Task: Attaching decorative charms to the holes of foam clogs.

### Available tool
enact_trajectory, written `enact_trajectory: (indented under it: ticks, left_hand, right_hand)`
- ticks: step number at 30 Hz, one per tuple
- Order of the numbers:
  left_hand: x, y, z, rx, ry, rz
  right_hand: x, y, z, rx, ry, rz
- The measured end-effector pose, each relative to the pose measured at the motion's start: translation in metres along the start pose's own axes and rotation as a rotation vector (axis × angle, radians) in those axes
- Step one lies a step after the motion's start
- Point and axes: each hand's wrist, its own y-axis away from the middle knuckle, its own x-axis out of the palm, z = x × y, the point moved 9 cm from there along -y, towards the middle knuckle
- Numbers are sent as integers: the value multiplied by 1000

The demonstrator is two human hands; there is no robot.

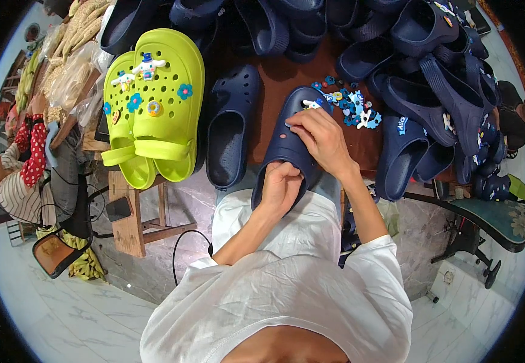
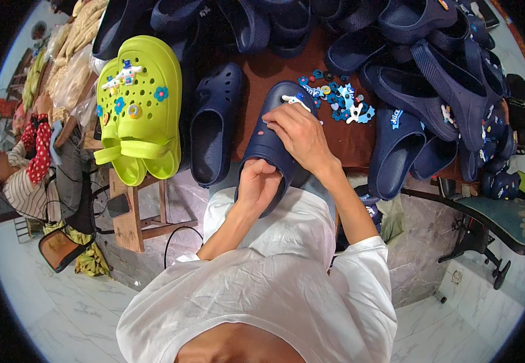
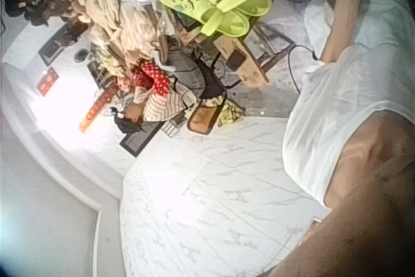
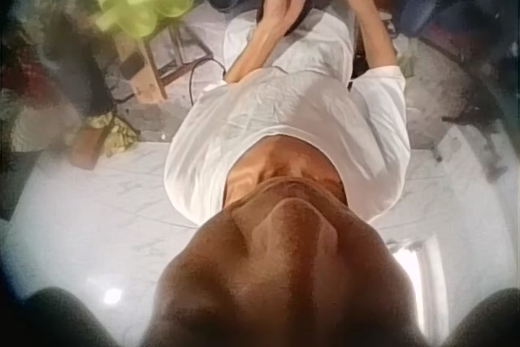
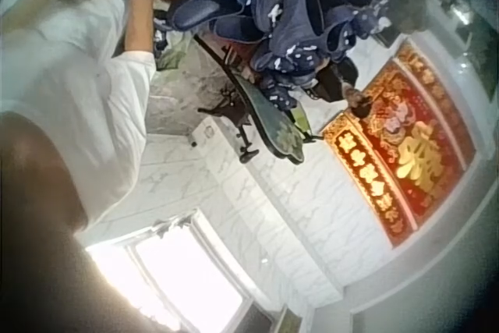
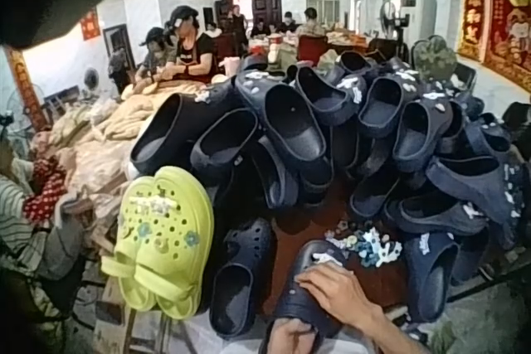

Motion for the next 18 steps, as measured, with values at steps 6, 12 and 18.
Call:
enact_trajectory:
  ticks: [6, 12, 18]
  left_hand:
    - [2, 2, 2, -29, 99, 24]
    - [3, 3, 0, -13, 83, 29]
    - [-5, 2, 4, -5, 73, -32]
  right_hand:
    - [2, -3, 1, -6, 6, 48]
    - [7, 2, 7, -61, 55, 62]
    - [15, 8, 9, -36, 108, 84]
